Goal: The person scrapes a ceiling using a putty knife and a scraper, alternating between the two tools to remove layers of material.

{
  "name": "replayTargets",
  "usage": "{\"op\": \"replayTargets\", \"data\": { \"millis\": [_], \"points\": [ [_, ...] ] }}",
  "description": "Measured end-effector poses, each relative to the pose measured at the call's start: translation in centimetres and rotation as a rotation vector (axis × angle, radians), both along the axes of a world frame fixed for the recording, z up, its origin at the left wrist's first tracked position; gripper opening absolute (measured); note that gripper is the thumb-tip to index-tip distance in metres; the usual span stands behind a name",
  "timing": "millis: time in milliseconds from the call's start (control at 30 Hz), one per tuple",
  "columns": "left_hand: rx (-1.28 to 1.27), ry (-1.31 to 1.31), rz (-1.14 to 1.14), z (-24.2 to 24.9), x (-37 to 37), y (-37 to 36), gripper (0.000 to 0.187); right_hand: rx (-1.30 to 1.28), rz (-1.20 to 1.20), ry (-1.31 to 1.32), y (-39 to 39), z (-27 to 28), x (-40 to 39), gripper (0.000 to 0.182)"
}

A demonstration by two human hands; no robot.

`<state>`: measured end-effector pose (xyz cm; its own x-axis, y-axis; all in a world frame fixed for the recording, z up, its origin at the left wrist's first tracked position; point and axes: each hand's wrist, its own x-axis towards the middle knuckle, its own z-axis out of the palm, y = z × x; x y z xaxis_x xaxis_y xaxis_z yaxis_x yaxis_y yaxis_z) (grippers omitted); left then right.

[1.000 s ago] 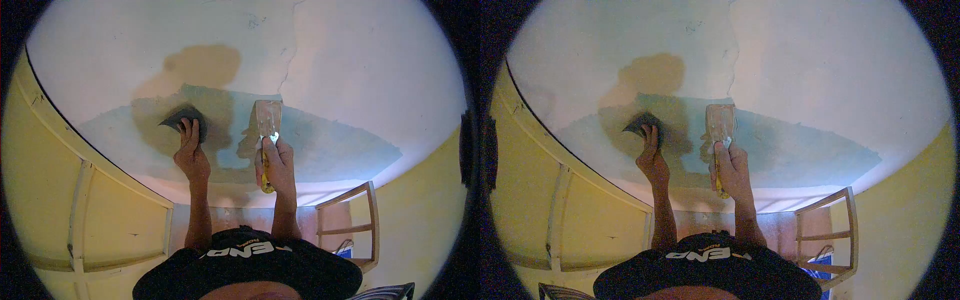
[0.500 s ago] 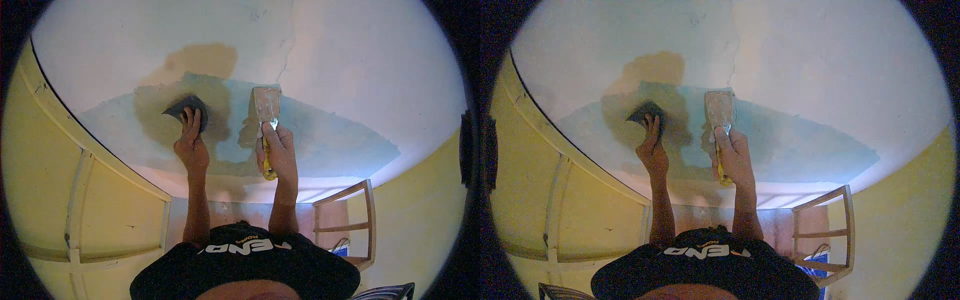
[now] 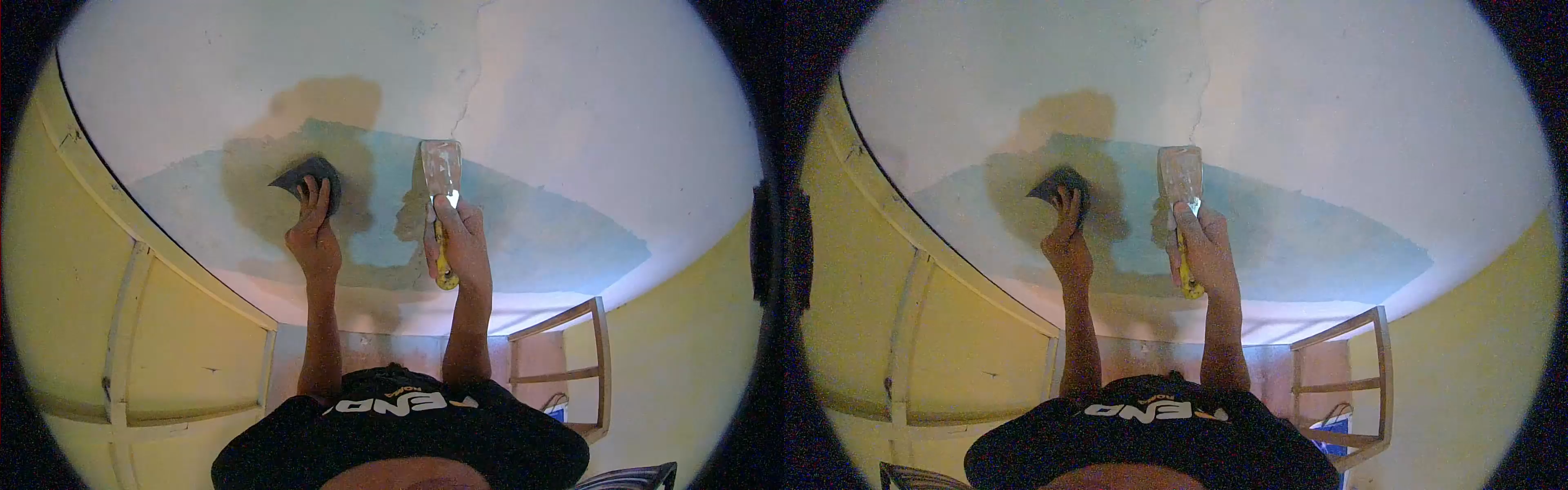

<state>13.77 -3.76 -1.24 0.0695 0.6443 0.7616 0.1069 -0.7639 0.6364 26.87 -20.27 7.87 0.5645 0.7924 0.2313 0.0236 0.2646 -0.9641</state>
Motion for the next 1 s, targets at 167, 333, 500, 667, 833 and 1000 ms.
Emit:
{"op": "replayTargets", "data": {
  "millis": [167, 333, 500, 667, 833, 1000],
  "points": [
    [-0.015, 0.002, 0.031, 0.0, 0.3, -0.3, 0.045, 0.023, 0.042, 0.016, -0.4, 0.2, 0.0, 0.035],
    [-0.018, -0.009, 0.033, -0.3, 0.6, -0.1, 0.044, 0.053, 0.096, 0.034, -0.3, -0.2, 0.7, 0.035],
    [-0.018, 0.000, 0.002, 0.0, 0.2, 0.1, 0.045, 0.039, 0.100, 0.043, 0.2, -0.5, 1.0, 0.036],
    [-0.009, -0.036, -0.033, -0.6, 0.4, 0.6, 0.048, 0.055, 0.136, 0.037, -0.1, -0.5, 1.1, 0.035],
    [-0.050, -0.025, -0.040, 0.1, -0.2, -0.3, 0.048, 0.019, 0.103, 0.066, -0.3, -0.7, 0.5, 0.035],
    [-0.068, -0.028, -0.022, 0.6, 0.3, -0.6, 0.049, 0.034, 0.121, 0.090, 0.1, -0.3, 1.0, 0.035]
  ]
}}
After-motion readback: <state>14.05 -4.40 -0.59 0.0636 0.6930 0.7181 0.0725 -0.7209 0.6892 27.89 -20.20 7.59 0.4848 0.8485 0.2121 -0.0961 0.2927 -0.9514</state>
